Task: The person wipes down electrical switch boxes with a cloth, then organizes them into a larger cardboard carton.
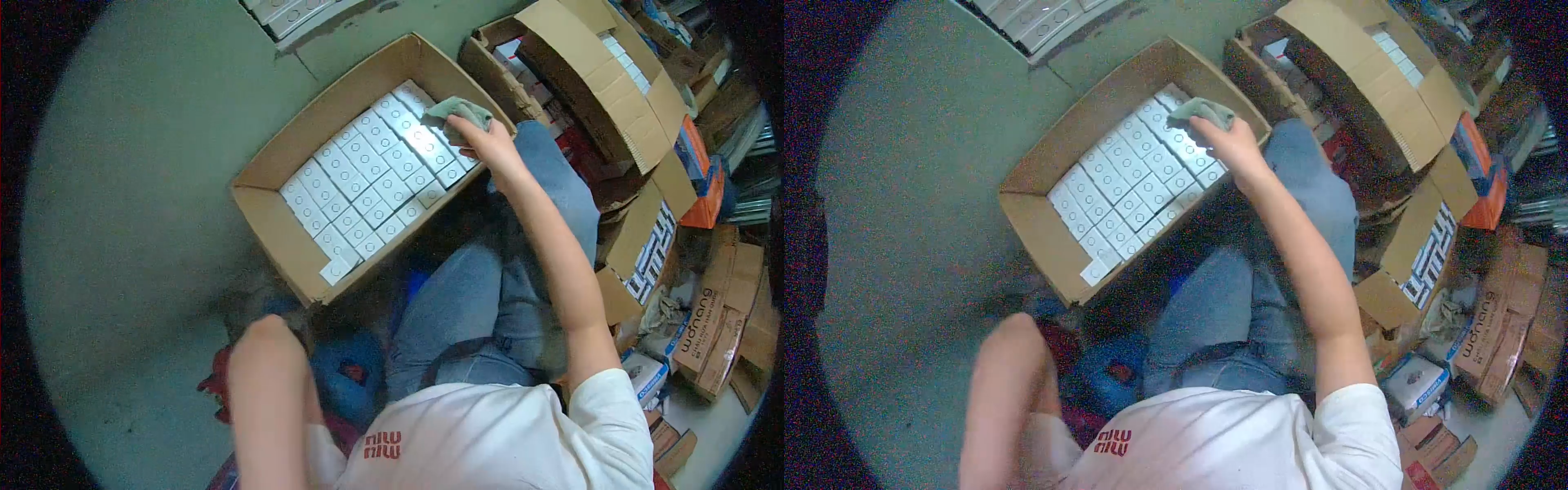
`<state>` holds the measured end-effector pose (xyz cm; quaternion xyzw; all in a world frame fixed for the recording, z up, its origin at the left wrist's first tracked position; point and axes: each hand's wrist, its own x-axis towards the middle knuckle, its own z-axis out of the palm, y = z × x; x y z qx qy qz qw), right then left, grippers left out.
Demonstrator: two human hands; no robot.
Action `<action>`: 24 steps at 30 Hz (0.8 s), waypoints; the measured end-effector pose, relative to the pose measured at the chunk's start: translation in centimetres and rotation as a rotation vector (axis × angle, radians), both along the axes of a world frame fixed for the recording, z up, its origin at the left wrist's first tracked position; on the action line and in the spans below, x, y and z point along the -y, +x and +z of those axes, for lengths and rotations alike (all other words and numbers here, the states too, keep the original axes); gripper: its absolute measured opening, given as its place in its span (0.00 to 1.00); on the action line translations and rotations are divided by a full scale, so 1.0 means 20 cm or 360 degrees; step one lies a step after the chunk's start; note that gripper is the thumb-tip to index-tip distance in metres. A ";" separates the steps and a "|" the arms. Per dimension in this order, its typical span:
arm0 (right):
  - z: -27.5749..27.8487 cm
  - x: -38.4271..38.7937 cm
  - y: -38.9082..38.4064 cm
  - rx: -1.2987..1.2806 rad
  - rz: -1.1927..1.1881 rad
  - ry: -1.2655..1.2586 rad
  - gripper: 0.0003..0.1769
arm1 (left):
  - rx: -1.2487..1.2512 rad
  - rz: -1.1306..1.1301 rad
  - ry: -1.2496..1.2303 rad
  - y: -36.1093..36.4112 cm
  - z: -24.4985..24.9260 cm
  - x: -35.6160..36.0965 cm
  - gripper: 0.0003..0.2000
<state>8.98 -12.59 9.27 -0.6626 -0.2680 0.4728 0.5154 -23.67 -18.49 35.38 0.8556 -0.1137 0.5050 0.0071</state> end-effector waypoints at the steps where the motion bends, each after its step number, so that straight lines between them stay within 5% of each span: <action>1: 0.00 0.00 0.00 0.0007 -0.0006 0.0016 0.21 | 0.0001 0.0084 -0.0065 -0.04 -0.04 -0.01 0.17; 5: -0.05 -0.02 0.02 -0.0093 -0.0178 0.0038 0.19 | -0.0159 0.0642 -0.0564 -0.03 -0.42 -0.11 0.18; 9: 0.00 -0.02 0.02 -0.0234 -0.0216 -0.0007 0.21 | -0.0862 0.1481 -0.1202 0.16 -1.01 -0.31 0.18; 11: 0.01 -0.01 0.01 -0.0260 -0.0126 0.0027 0.22 | -0.1541 0.1728 -0.1379 0.00 -1.40 -0.35 0.21; 13: 0.03 0.00 0.01 -0.0284 -0.0079 0.0084 0.24 | -0.2677 0.1821 -0.1531 -0.01 -1.46 -0.40 0.24; 19: 0.09 0.02 0.05 -0.0089 -0.0103 0.0177 0.20 | -0.2715 0.1440 -0.1688 -0.05 -1.61 -0.50 0.23; 22: 0.06 0.02 0.09 0.0219 -0.0154 0.0257 0.19 | -0.2199 0.1368 -0.1883 0.05 -1.45 -0.60 0.24; 24: 0.01 0.00 0.12 0.0496 -0.0214 0.0517 0.21 | -0.1893 0.1006 -0.2120 0.19 -1.24 -0.65 0.21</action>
